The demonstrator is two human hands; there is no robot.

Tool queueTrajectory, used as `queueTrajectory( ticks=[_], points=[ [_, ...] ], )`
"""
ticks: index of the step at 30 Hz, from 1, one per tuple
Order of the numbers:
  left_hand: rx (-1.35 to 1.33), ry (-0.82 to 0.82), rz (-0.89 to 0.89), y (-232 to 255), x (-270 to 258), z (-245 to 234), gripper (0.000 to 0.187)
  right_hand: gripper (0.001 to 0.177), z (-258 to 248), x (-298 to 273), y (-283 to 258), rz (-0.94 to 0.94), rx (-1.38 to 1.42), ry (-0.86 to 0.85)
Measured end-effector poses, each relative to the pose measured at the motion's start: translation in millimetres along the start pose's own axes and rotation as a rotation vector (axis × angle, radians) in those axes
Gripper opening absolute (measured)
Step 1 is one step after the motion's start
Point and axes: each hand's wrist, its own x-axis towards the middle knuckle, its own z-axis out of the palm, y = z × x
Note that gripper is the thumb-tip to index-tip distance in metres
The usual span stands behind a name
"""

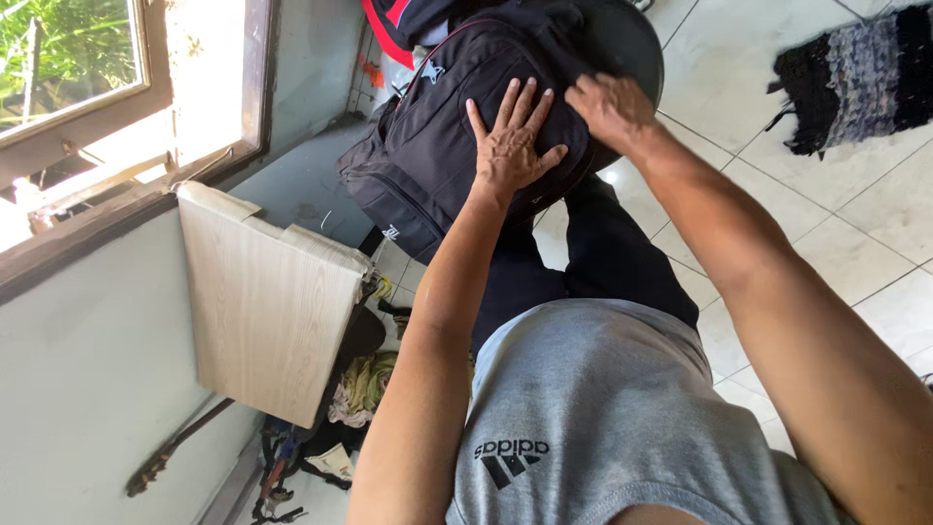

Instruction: The person unzips a backpack, folds clothes and places them inside the backpack, and zips the backpack closed.

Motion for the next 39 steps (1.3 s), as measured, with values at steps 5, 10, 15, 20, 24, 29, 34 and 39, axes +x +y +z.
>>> queueTrajectory(
  ticks=[5, 10, 15, 20, 24, 29, 34, 39],
  points=[
    [0.045, 0.063, 0.022, 3, -1, 10, 0.087, 0.021, -4, -66, -44, 0.156, 0.117, 0.177],
    [0.080, 0.063, 0.027, 6, -4, 10, 0.088, 0.016, 2, -92, -78, 0.344, 0.101, 0.116],
    [0.103, 0.067, 0.015, 10, -8, 10, 0.088, 0.014, 19, -106, -99, 0.435, 0.214, 0.157],
    [0.120, 0.136, 0.050, 11, -19, 13, 0.087, 0.012, 26, -110, -118, 0.434, 0.198, 0.133],
    [0.117, 0.176, 0.040, 15, -23, 15, 0.085, 0.012, 36, -113, -124, 0.486, 0.237, 0.112],
    [0.209, 0.300, 0.267, 11, -25, 60, 0.061, 0.006, 32, -121, -79, 0.389, 0.172, 0.182],
    [0.291, 0.372, 0.430, 18, -5, 83, 0.051, 0.013, 25, -123, -86, 0.393, 0.215, 0.250],
    [0.237, 0.148, 0.314, 38, 21, 79, 0.028, 0.013, 28, -120, -89, 0.414, 0.113, 0.205]
  ],
)
